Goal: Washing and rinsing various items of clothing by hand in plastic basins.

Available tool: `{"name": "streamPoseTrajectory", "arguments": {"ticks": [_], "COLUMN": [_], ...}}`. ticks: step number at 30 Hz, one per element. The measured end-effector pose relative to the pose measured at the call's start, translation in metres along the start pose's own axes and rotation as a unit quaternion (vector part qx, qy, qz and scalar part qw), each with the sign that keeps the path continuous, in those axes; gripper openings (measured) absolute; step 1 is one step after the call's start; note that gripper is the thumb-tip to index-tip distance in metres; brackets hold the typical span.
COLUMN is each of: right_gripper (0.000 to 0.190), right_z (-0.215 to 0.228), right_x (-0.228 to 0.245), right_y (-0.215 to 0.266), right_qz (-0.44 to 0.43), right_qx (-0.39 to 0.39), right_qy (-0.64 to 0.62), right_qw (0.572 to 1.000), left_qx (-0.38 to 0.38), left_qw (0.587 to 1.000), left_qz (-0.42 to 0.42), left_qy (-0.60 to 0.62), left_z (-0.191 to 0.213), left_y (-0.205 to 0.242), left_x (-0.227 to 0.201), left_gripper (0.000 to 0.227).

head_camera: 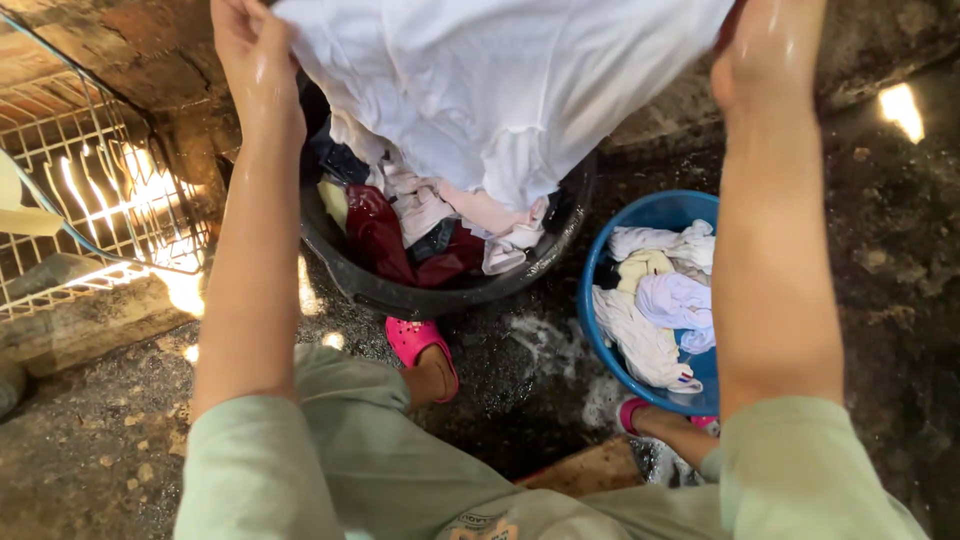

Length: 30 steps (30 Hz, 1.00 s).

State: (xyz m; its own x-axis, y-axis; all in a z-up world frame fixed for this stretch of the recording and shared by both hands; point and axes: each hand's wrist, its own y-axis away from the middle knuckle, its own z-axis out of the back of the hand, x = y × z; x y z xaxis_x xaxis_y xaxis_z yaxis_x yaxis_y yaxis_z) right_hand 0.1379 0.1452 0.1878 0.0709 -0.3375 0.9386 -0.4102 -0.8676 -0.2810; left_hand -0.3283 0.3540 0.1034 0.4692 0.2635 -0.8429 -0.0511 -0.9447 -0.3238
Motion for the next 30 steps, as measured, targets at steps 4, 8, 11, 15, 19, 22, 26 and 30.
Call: {"name": "streamPoseTrajectory", "arguments": {"ticks": [4, 8, 11, 15, 19, 22, 26, 30], "right_gripper": [0.021, 0.056, 0.063, 0.080, 0.091, 0.092, 0.079, 0.061], "right_z": [-0.040, -0.080, -0.107, -0.155, -0.172, -0.162, -0.144, -0.141], "right_x": [-0.045, -0.141, -0.227, -0.279, -0.315, -0.348, -0.407, -0.430], "right_y": [0.037, 0.088, 0.109, 0.108, 0.122, 0.148, 0.165, 0.154], "right_qz": [0.046, -0.131, -0.054, -0.048, -0.250, -0.218, -0.129, -0.127], "right_qx": [0.111, 0.186, 0.243, 0.273, 0.297, 0.305, 0.311, 0.341], "right_qy": [0.174, 0.674, 0.660, 0.630, 0.622, 0.658, 0.699, 0.712], "right_qw": [0.977, 0.703, 0.709, 0.726, 0.680, 0.654, 0.630, 0.600], "left_qx": [0.101, 0.132, 0.131, 0.112, 0.064, 0.017, 0.072, 0.102], "left_qw": [0.950, 0.837, 0.767, 0.761, 0.759, 0.759, 0.704, 0.759], "left_qz": [0.042, 0.175, 0.084, 0.010, 0.023, 0.078, 0.167, 0.067], "left_qy": [-0.291, -0.502, -0.623, -0.638, -0.647, -0.646, -0.687, -0.639], "left_z": [0.072, 0.087, 0.088, 0.070, 0.072, 0.046, 0.051, 0.027], "left_y": [0.023, 0.051, 0.042, 0.004, -0.043, -0.052, -0.052, -0.046], "left_x": [0.068, 0.105, 0.156, 0.209, 0.297, 0.299, 0.338, 0.313], "left_gripper": [0.015, 0.046, 0.039, 0.026, 0.017, 0.048, 0.061, 0.026]}}
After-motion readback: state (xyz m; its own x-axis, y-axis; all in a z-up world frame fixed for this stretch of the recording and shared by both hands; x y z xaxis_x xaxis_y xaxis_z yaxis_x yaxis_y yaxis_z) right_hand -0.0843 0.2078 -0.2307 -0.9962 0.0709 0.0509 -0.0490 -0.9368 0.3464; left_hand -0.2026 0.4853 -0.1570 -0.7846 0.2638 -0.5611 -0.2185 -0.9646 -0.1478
